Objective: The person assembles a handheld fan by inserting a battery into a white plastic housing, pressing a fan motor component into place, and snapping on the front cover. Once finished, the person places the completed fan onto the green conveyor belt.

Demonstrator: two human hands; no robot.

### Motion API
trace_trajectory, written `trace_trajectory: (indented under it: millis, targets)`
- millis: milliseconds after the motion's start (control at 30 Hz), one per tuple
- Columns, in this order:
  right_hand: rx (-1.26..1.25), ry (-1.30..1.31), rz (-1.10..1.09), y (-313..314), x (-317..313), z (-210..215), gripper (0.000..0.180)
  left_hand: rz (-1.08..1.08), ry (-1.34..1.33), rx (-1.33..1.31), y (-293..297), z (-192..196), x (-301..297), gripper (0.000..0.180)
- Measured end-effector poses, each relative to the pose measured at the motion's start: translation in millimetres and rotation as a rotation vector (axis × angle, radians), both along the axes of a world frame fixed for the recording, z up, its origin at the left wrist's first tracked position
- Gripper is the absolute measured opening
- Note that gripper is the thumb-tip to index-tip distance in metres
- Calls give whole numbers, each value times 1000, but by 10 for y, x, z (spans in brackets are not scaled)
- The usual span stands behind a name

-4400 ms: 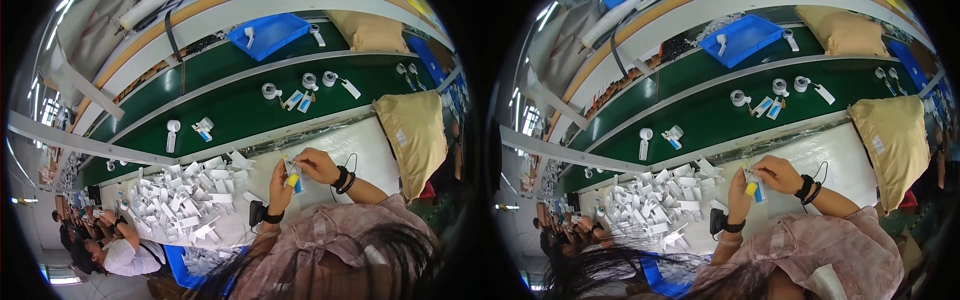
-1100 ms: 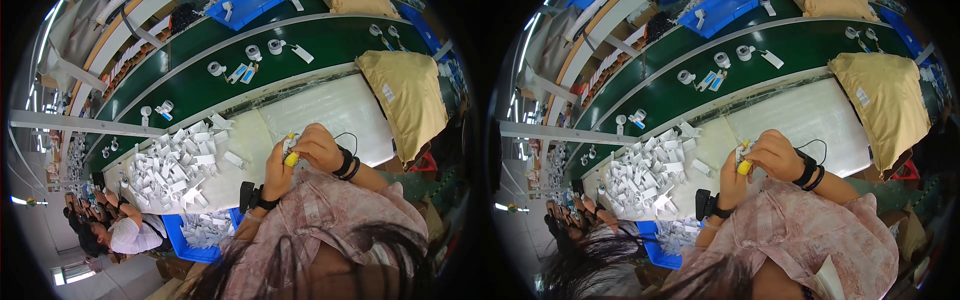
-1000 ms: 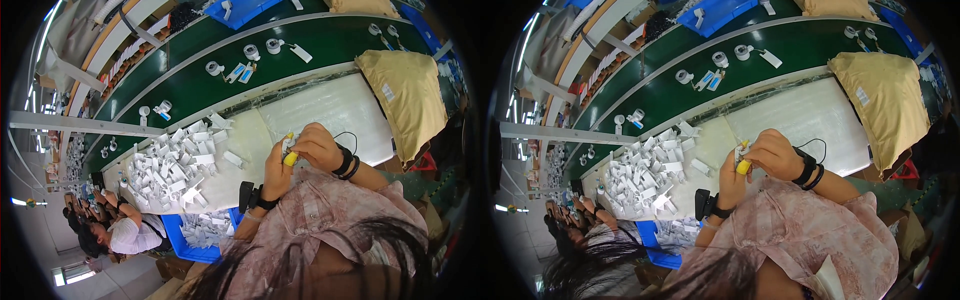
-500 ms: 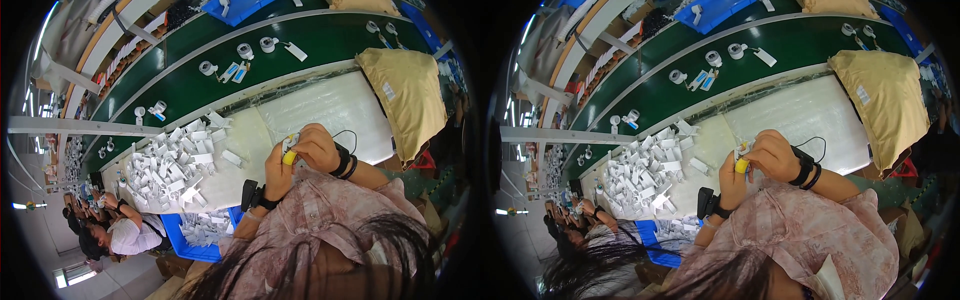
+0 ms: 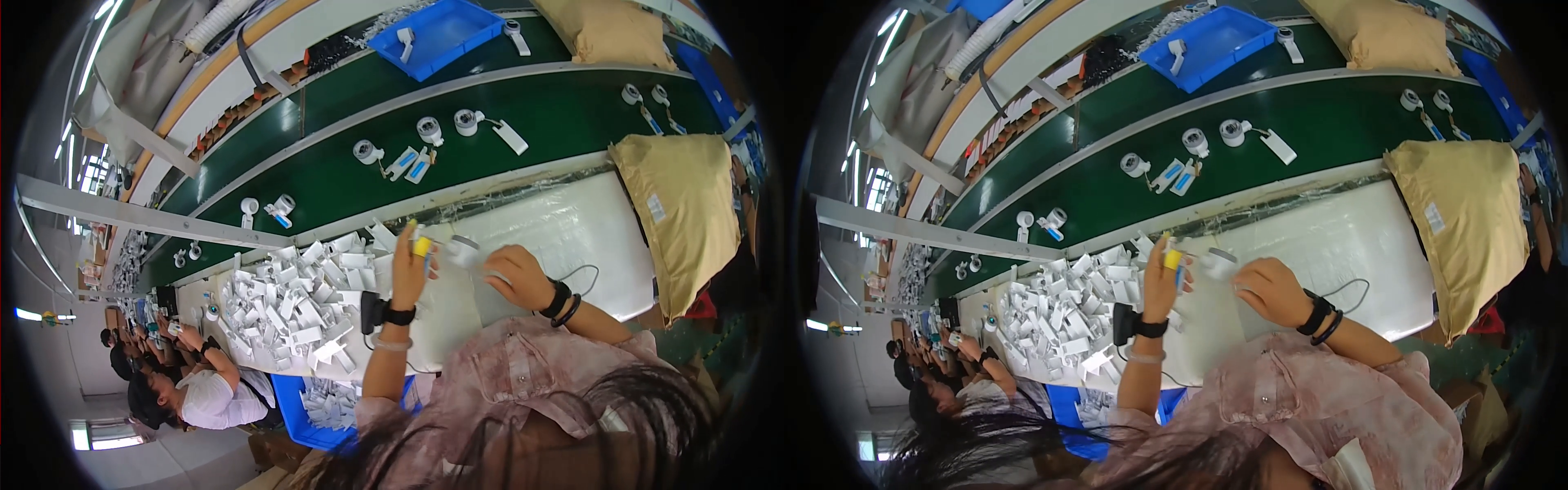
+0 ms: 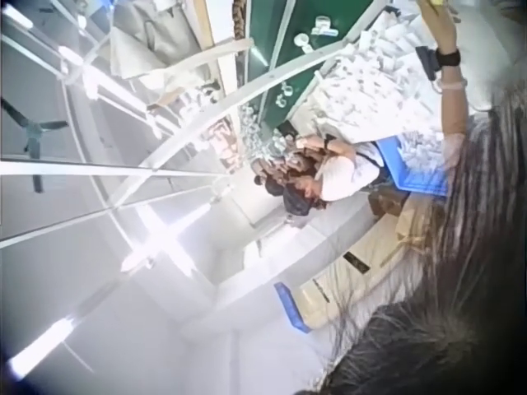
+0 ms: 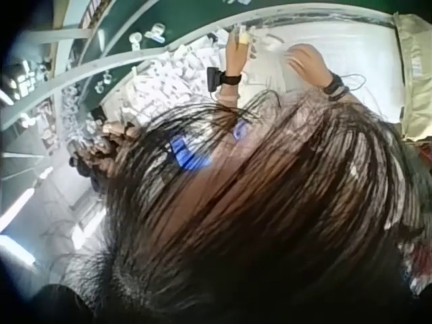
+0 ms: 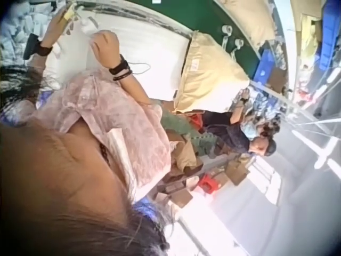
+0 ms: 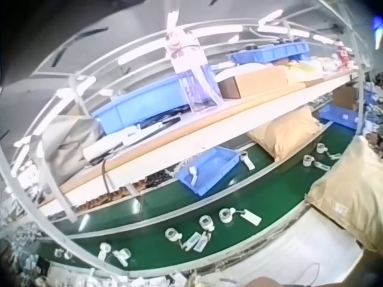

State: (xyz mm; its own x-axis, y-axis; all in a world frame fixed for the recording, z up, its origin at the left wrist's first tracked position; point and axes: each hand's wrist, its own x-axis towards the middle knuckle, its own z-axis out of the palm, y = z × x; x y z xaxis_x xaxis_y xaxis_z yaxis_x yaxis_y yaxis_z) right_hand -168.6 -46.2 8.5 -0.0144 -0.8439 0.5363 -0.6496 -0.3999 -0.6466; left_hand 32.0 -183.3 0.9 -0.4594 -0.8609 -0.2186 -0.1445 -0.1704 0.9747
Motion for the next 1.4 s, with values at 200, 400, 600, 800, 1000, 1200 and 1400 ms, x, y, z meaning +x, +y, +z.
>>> trace_trajectory:
  millis: [200, 400, 600, 800, 1000, 1200, 1400]
  targets:
    - [208, 5, 47, -50, -95, -467, 12, 245, -427, -392, -1425, -561, 608, 45]
    - [353, -2, 76, -246, -76, -701, 10, 206, -883, -1047, -2141, -871, 327, 50]
    - [421, 114, 190, -474, 36, -898, 7, -103, -841, -1187, -2538, -1457, -190, 39]
    - [477, 169, 191, -488, -23, -869, 7, -4, -1262, -942, -2589, -1392, -531, 15]
    - [476, 139, 171, -484, -32, -788, 7, 151, -859, -907, -2381, -814, -365, 22]
    - [313, -188, -23, -632, 41, -365, 33, 189, -124, -583, -1350, 37, -380, 35]
    - [364, -236, 86, -516, 166, -248, 28, 54, 275, -253, 83, 50, -528, 41]
